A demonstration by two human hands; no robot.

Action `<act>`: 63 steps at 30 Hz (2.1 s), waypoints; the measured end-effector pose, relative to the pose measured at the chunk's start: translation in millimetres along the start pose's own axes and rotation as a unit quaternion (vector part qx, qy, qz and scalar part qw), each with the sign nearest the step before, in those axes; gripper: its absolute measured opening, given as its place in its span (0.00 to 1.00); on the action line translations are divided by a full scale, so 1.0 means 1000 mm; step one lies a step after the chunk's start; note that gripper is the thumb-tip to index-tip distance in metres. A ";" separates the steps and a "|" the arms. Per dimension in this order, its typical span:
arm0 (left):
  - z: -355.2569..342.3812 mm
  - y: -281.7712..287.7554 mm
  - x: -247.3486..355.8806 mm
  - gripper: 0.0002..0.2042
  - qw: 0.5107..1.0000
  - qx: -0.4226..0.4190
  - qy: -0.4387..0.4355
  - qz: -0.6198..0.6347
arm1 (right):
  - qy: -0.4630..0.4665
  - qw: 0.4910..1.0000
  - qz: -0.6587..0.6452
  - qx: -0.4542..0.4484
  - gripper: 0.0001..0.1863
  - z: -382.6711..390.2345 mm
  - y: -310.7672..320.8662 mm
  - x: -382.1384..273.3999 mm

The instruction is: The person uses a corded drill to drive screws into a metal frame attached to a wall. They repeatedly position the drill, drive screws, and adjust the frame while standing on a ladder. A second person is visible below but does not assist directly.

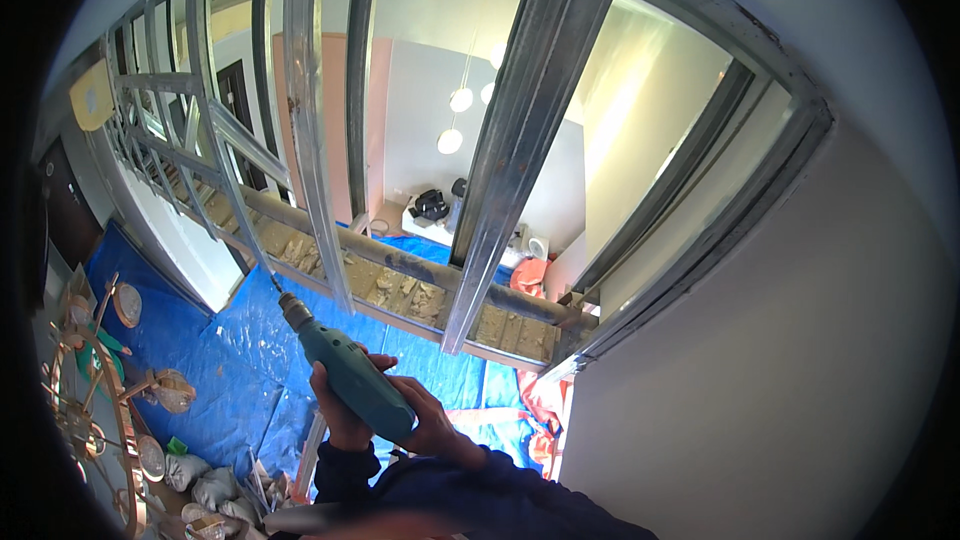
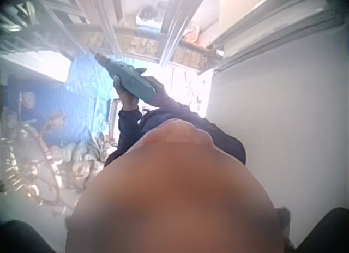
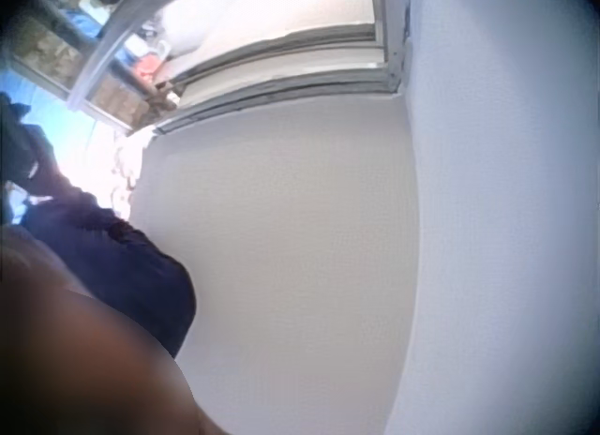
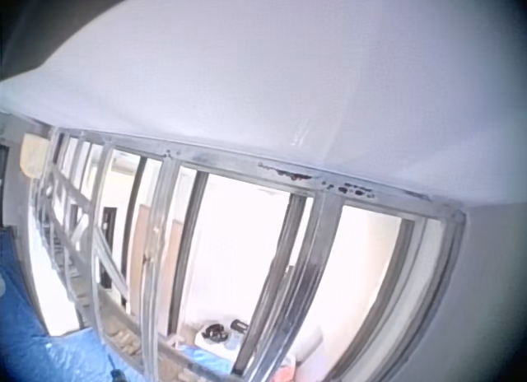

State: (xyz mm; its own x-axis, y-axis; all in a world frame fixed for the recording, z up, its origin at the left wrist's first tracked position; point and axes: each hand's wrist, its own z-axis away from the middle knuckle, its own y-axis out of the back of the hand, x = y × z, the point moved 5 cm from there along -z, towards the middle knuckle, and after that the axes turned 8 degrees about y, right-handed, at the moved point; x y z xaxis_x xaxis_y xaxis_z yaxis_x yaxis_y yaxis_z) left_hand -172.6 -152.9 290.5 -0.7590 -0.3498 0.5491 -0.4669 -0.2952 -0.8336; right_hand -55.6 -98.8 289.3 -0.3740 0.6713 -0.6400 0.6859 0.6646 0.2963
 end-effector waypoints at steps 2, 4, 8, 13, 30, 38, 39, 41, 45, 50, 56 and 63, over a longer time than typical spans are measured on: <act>-0.001 -0.023 0.003 0.43 0.997 -0.073 0.004 -0.023 | 0.044 0.998 0.043 0.019 0.36 -0.006 0.007 -0.003; 0.001 -0.045 0.000 0.44 0.992 -0.105 0.013 -0.062 | 0.067 0.995 0.061 0.035 0.33 -0.013 0.019 -0.007; -0.007 -0.079 0.010 0.50 0.970 -0.229 0.046 -0.070 | 0.059 0.996 0.057 0.029 0.30 -0.025 0.033 -0.023; -0.009 -0.098 0.038 0.49 0.951 -0.294 -0.012 -0.093 | 0.091 0.979 0.183 -0.023 0.33 -0.052 0.040 -0.051; -0.122 -0.175 0.269 0.29 0.944 -0.294 -0.060 -0.136 | 0.175 0.953 0.243 0.052 0.32 -0.279 -0.009 -0.066; -0.143 -0.206 0.315 0.30 0.926 -0.302 -0.082 -0.212 | 0.183 0.943 0.256 0.107 0.29 -0.334 -0.020 -0.072; -0.147 -0.207 0.319 0.30 0.926 -0.302 -0.083 -0.210 | 0.180 0.943 0.258 0.110 0.29 -0.337 -0.020 -0.073; -0.153 -0.207 0.322 0.30 0.923 -0.317 -0.081 -0.201 | 0.173 0.946 0.254 0.104 0.29 -0.341 -0.020 -0.074; -0.163 -0.203 0.323 0.30 0.928 -0.307 -0.098 -0.188 | 0.161 0.949 0.256 0.094 0.29 -0.341 -0.021 -0.073; -0.164 -0.202 0.320 0.30 0.925 -0.311 -0.081 -0.200 | 0.158 0.945 0.271 0.093 0.29 -0.342 -0.021 -0.069; -0.169 -0.203 0.320 0.30 0.927 -0.311 -0.070 -0.197 | 0.161 0.946 0.264 0.092 0.29 -0.344 -0.019 -0.064; -0.177 -0.199 0.324 0.31 0.926 -0.325 -0.054 -0.184 | 0.153 0.945 0.270 0.100 0.30 -0.344 -0.023 -0.063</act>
State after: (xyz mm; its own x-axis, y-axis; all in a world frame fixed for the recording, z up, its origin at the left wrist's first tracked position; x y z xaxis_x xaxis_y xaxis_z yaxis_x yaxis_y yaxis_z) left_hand -406.2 -50.0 623.4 -0.4607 -0.4300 0.7764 -0.8861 0.1732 -0.4299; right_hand -262.6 -44.0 566.3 -0.0781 0.9787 -0.1900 0.9211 0.1438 0.3618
